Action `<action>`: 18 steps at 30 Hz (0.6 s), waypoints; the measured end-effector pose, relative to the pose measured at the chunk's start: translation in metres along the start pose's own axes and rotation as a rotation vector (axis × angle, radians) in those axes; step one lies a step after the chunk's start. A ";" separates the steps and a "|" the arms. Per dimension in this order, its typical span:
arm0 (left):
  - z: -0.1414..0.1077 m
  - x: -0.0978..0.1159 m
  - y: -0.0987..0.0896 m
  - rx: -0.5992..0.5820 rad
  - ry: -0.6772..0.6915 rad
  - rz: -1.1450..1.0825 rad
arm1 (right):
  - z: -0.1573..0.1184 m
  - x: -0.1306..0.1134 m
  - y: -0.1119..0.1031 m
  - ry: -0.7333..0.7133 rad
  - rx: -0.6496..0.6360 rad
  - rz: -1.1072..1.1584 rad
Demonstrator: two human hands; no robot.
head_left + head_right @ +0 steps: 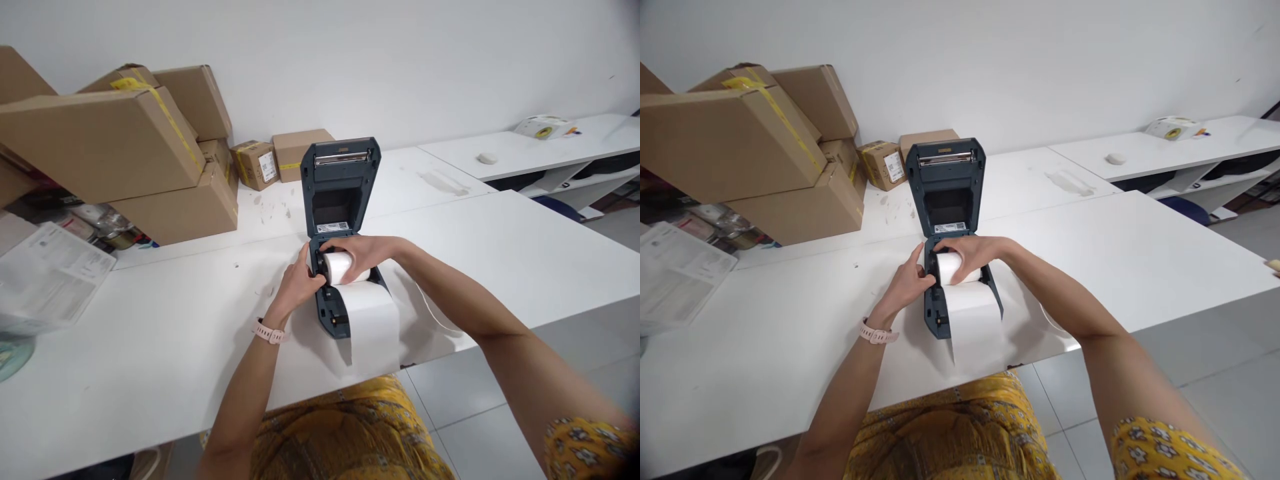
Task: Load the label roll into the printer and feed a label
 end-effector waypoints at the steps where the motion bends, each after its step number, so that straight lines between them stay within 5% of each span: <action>1: 0.000 -0.001 0.000 -0.003 0.002 -0.011 | -0.006 0.001 -0.008 -0.049 -0.011 0.119; 5: -0.001 -0.003 0.000 -0.016 -0.002 -0.052 | -0.048 0.008 -0.050 -0.196 0.156 0.513; 9: -0.002 -0.001 0.000 -0.022 0.002 -0.031 | -0.084 0.036 -0.076 0.052 0.492 0.570; 13: -0.001 0.001 -0.001 -0.013 -0.003 -0.004 | -0.085 0.083 -0.069 0.267 0.674 0.479; 18: -0.001 0.002 -0.002 -0.011 -0.009 -0.024 | -0.063 0.126 -0.040 0.357 0.640 0.412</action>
Point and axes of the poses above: each hand's wrist, its own z-axis towards the middle knuckle, its own y-axis out of the palm, x = y × z, the point moved 2 cm from there along z, towards the middle knuckle, and after that the axes turned 14 degrees about x, right-handed, at the moved point
